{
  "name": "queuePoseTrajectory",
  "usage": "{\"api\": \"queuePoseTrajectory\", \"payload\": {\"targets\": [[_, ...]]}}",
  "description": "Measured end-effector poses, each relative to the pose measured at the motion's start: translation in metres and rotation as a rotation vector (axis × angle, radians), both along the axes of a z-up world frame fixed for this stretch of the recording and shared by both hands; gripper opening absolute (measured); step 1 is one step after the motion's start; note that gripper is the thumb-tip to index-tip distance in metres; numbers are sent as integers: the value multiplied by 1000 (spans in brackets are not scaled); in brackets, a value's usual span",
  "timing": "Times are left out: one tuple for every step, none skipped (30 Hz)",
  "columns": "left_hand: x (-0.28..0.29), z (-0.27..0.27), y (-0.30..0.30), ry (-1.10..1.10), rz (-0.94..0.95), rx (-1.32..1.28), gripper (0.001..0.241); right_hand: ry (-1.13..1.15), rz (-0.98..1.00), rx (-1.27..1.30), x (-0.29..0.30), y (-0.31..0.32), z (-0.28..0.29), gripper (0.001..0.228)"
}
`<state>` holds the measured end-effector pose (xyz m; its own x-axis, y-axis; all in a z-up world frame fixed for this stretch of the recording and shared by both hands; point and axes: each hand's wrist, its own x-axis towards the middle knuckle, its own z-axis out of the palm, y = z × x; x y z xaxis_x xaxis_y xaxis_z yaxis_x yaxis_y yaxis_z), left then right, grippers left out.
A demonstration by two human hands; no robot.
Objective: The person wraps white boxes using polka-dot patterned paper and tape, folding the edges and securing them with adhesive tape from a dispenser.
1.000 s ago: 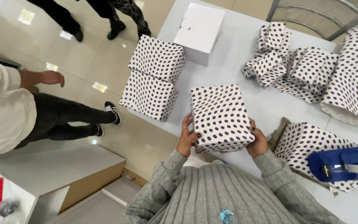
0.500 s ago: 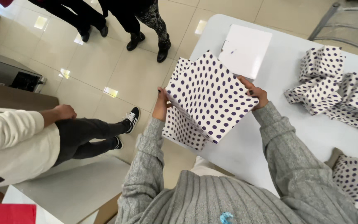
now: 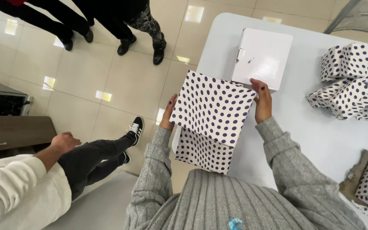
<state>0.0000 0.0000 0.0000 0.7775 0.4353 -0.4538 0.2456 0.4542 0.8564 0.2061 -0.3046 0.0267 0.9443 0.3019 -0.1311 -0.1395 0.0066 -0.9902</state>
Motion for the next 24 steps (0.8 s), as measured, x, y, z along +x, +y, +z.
{"api": "queuePoseTrajectory", "payload": {"targets": [[1, -6, 0, 2, -3, -7, 79, 2, -3, -7, -17, 2, 7, 68], [1, -11, -1, 81, -90, 38, 76, 169, 11, 1, -33, 4, 14, 72], [4, -15, -1, 160, -184, 84, 74, 335, 18, 10, -49, 5, 22, 80], [5, -21, -3, 162, -193, 78, 74, 338, 9, 5, -53, 8, 25, 80], [9, -26, -3, 274, -333, 155, 70, 335, 15, -3, -56, 11, 27, 79], [12, -31, -4, 384, -473, 234, 66, 332, 21, -10, -59, 14, 30, 77], [-15, -29, 20, 385, -483, 234, 66, 334, 11, -10, -54, 17, 32, 77], [-41, -28, 45, 496, -622, 317, 62, 332, 27, -18, -49, 20, 33, 74], [-67, -26, 70, 608, -763, 403, 59, 330, 40, -26, -44, 22, 34, 72], [-92, -23, 93, 608, -777, 404, 59, 334, 27, -25, -39, 23, 36, 72], [-116, -20, 117, 718, -919, 494, 56, 333, 39, -32, -33, 23, 37, 69], [-139, -17, 141, 827, -1061, 585, 53, 332, 50, -38, -28, 22, 38, 67], [-163, -10, 165, 826, -1076, 590, 53, 335, 36, -37, -25, 19, 40, 67], [-185, -3, 189, 933, -1216, 686, 50, 334, 48, -43, -22, 15, 42, 65], [-205, 3, 215, 1039, -1355, 787, 48, 331, 58, -48, -19, 11, 44, 63], [-225, 13, 237, 1035, -1369, 797, 48, 332, 42, -45, -16, 11, 45, 63], [-243, 23, 260, 1139, -1507, 906, 46, 329, 51, -48, -14, 11, 46, 61], [-260, 33, 284, 1242, -1642, 1019, 45, 325, 59, -52, -11, 11, 48, 60], [-262, 46, 295, 1239, -1662, 1027, 45, 333, 39, -50, -11, 11, 50, 60], [-264, 59, 305, 1341, -1802, 1140, 45, 336, 46, -57, -11, 10, 51, 58], [-259, 72, 318, 1441, -1933, 1270, 44, 333, 49, -59, -8, 9, 53, 57], [-254, 85, 301, 1434, -1948, 1295, 44, 333, 25, -53, -10, 7, 60, 57], [-246, 98, 287, 1400, -1782, 1288, 44, 488, 4, -106, -11, 4, 67, 73], [-237, 111, 272, 1358, -1621, 1274, 46, 644, -14, -155, -12, 0, 75, 93]]}}
